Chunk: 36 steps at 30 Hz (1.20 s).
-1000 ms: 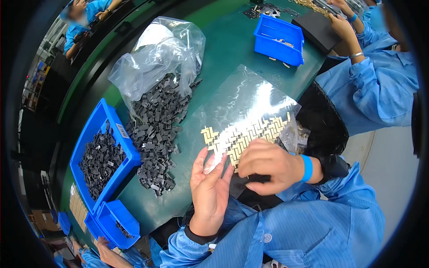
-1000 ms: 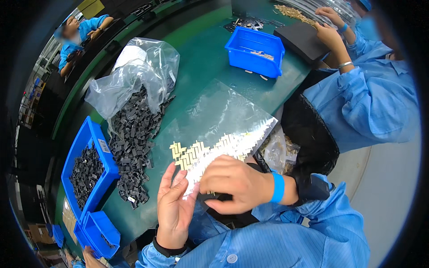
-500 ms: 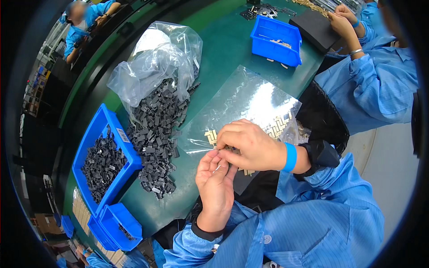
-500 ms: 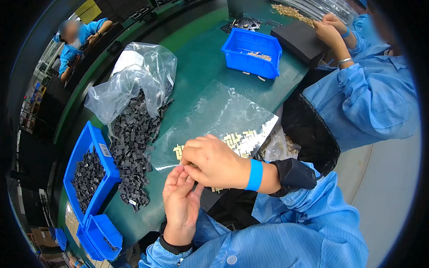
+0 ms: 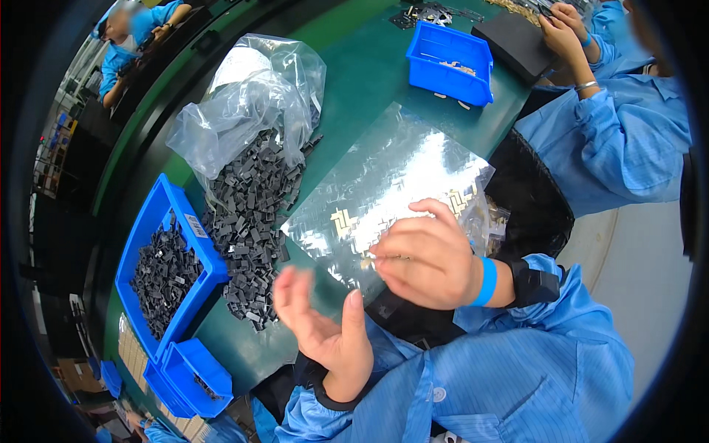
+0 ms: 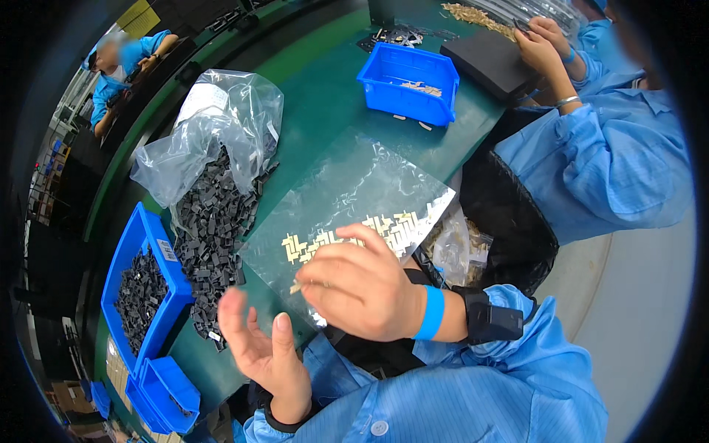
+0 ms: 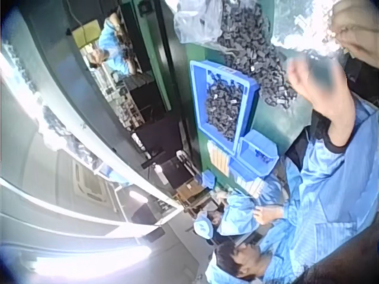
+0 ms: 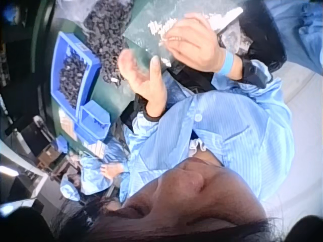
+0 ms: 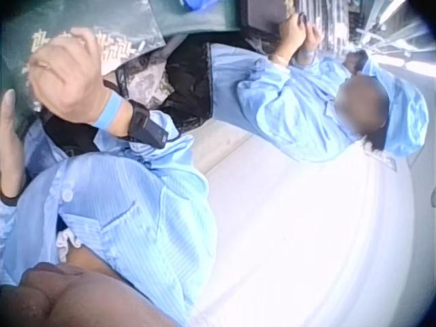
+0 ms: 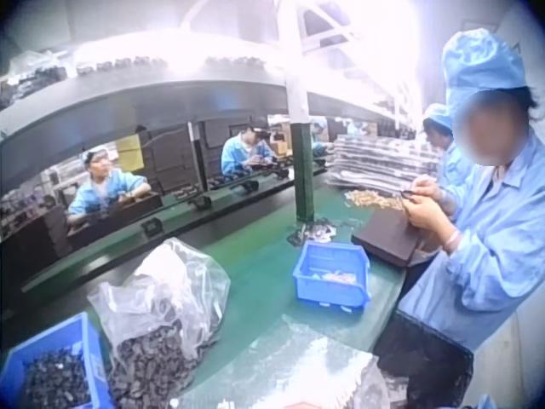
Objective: Assembling small electronic components by fitting gold connectors into black plastic housings at a factory workstation.
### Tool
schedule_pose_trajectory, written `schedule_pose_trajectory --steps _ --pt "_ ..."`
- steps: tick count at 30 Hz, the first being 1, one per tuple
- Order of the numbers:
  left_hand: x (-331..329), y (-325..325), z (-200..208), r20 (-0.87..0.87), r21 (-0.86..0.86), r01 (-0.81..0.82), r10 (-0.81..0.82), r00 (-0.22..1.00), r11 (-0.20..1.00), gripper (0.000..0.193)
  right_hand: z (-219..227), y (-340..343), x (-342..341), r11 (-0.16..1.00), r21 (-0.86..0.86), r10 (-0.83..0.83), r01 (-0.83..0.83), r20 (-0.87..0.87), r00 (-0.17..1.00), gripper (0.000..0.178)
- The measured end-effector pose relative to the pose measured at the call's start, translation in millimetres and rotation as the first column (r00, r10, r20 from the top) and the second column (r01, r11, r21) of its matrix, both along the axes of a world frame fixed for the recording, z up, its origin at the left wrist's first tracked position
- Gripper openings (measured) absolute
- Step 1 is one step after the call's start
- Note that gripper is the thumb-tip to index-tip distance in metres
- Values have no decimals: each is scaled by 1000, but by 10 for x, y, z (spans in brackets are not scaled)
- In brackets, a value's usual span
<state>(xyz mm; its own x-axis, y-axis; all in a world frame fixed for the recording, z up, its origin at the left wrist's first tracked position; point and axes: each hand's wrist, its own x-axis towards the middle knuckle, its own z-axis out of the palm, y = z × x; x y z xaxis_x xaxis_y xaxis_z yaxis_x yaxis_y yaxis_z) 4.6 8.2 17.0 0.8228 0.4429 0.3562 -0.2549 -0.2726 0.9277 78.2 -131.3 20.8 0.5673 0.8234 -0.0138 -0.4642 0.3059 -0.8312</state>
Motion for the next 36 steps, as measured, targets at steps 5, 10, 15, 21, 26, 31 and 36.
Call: schedule_pose_trajectory --steps 5,10,15,21,26,31,36 --pt "-100 -37 98 -165 -486 207 -321 932 849 21 38 36 -160 1000 5 9 -9 -1 1000 20" --pt "-97 32 134 -112 -791 201 -459 881 578 20 111 31 -153 1000 -2 2 -2 -4 1000 20" --pt "-116 95 178 -179 -736 293 -592 786 611 13 157 -16 -54 1000 -10 -11 11 -13 1000 19" --pt "-160 75 124 -242 -515 285 -457 856 808 12 145 -15 -50 1000 -14 -10 9 -16 1000 19" --pt "-174 77 151 -251 -173 291 -328 911 941 11 184 -17 -46 1000 -13 -10 10 -19 1000 19" --pt "-161 58 235 -253 56 314 -291 923 948 8 237 -45 -52 1000 -13 -17 17 -22 1000 18" --pt "-188 115 161 -273 -33 405 -398 876 914 8 203 -54 -25 1000 -15 -21 20 -25 999 18"
